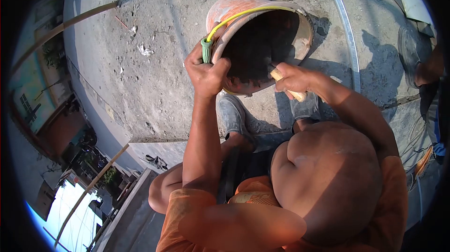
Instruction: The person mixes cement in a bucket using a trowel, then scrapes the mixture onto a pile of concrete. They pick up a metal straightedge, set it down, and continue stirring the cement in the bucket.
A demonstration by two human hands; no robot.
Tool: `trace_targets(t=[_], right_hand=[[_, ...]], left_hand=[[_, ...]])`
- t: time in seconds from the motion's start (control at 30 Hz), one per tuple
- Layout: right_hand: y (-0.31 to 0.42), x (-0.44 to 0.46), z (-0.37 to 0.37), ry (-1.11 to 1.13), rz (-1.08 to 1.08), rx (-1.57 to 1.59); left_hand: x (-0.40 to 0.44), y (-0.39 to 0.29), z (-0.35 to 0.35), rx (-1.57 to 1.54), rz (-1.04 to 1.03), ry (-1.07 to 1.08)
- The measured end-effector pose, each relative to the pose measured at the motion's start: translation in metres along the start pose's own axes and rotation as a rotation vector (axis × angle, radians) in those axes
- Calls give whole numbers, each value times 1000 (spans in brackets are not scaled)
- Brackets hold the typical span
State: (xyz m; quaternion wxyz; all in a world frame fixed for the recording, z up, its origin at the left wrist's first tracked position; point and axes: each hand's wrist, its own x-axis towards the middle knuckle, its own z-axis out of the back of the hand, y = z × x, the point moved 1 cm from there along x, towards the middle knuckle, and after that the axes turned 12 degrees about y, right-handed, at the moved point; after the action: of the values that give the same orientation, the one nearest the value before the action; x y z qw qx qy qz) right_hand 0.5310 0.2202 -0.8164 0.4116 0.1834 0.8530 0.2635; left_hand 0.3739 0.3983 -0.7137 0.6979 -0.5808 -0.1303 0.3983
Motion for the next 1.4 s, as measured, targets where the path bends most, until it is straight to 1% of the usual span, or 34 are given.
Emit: trace_targets(t=[0.03,0.07,0.13,0.17,0.2,0.27,0.3,0.33,0.4,0.43,0.47,0.5,0.53,0.6,0.67,0.7,0.73,0.8,0.87,0.9,0.93,0.97,1.03,1.07,1.1,1.13,1.17,1.23,1.27,1.33,1.4], right_hand=[[0,7,-3,32,76,44],[10,11,-5,41,83,45],[42,16,-8,61,182,-5],[51,15,-7,69,249,-5],[52,16,-7,80,268,-13],[50,9,-3,69,212,-29],[53,0,-5,75,221,-9],[58,-13,-7,76,223,-27],[68,-41,-4,63,215,6],[64,-52,-3,54,206,-24],[60,-65,0,1,191,14],[60,-77,2,-59,180,51],[64,-90,3,-90,176,16],[80,-117,12,-109,311,31],[114,-141,24,-197,297,-59],[140,-153,27,-346,301,-130],[148,-154,37,-479,366,-172],[163,-155,59,-763,467,-272],[184,-145,91,-1037,539,-491],[199,-140,110,-1198,500,-662],[196,-123,146,-1357,455,-784],[192,-106,183,-1513,401,-904],[209,-94,224,-1484,-59,-924],[214,-89,250,-1488,-61,-933],[211,-84,277,-1437,-112,-991],[207,-82,289,-1383,-166,-1040],[213,-84,280,-1384,-173,-1038],[252,-98,247,-1495,90,-956],[259,-106,234,-1492,79,-951],[278,-126,210,-1536,253,-988],[278,-142,173,-1572,296,-1005]], left_hand=[[-1,-2,1,28,10,0],[0,1,2,39,14,-3],[-3,13,14,-273,-34,-128],[-5,14,20,-312,-3,-139],[-8,17,24,-293,-12,-147],[-10,24,23,-240,28,-239],[-8,19,19,-242,16,-229],[-6,19,20,-170,4,-232],[8,17,16,-302,-57,-326],[12,28,22,-336,-22,-379],[18,43,33,-375,11,-427],[18,42,42,-379,106,-411],[20,42,43,-377,104,-438],[21,41,45,-369,108,-444],[23,35,39,-383,67,-446],[22,33,37,-310,85,-474],[21,33,37,-231,113,-505],[20,35,41,-225,117,-501],[22,40,48,-213,120,-490],[23,43,52,-233,154,-492],[25,44,53,-254,190,-492],[28,37,51,-275,166,-508],[26,37,54,-286,177,-484],[25,38,52,-293,188,-464],[24,37,50,-298,188,-463],[23,35,49,-266,187,-456],[23,33,49,-234,184,-451],[24,32,47,-257,182,-443],[20,31,46,-255,188,-414],[22,37,46,-236,167,-394],[22,35,45,-234,149,-399]])
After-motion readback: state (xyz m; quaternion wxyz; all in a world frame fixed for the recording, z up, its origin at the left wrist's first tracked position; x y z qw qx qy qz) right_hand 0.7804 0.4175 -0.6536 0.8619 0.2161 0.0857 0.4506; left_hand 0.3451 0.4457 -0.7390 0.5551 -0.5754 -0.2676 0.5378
